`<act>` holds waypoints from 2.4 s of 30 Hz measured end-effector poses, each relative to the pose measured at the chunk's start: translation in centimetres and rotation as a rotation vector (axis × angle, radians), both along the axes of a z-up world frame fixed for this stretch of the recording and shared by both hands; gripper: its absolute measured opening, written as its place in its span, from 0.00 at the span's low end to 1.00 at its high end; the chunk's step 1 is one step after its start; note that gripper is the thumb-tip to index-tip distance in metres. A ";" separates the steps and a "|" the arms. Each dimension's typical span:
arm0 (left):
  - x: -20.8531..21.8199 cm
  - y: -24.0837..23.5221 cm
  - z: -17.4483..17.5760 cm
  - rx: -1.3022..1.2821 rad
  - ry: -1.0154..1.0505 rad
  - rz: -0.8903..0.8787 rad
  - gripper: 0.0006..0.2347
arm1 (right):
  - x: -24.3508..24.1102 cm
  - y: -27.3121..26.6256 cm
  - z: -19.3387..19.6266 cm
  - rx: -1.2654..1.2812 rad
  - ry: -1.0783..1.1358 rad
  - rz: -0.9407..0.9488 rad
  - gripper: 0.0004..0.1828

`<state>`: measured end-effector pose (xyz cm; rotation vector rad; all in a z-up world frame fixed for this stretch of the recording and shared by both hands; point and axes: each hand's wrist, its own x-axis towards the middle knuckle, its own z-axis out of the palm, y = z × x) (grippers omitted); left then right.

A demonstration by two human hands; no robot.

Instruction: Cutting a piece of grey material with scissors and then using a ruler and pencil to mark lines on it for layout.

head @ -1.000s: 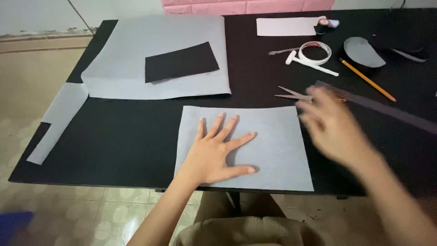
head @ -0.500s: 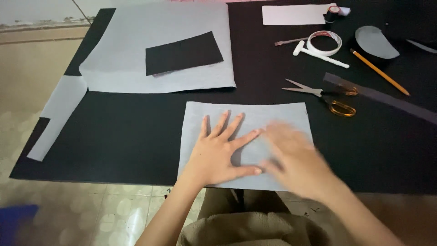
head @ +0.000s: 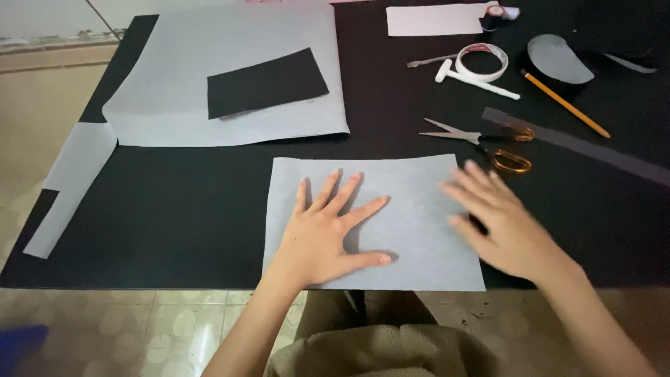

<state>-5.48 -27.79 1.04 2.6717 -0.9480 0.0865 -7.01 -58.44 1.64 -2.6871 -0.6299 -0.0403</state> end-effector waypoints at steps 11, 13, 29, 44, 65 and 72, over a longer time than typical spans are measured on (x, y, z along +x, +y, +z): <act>0.0 -0.2 0.1 -0.029 -0.010 0.006 0.36 | 0.8 0.1 -0.4 0.014 0.117 -0.084 0.33; 0.0 -0.1 0.1 -0.028 -0.034 0.018 0.36 | 1.0 0.0 -0.6 -0.007 0.127 -0.090 0.33; 2.3 9.4 0.6 -0.217 0.110 0.103 0.27 | 0.6 0.3 -1.0 0.008 0.005 -0.084 0.30; 2.2 10.0 -0.4 -0.003 -0.010 0.025 0.54 | 0.4 -0.1 -1.6 -0.051 -0.016 -0.069 0.44; 2.8 10.4 -0.8 0.122 -0.001 -0.006 0.57 | 2.6 6.9 -1.3 -0.308 0.019 -0.073 0.50; 2.4 10.3 -0.8 0.082 -0.017 -0.008 0.57 | 2.0 1.3 -1.6 -0.299 -0.087 0.174 0.48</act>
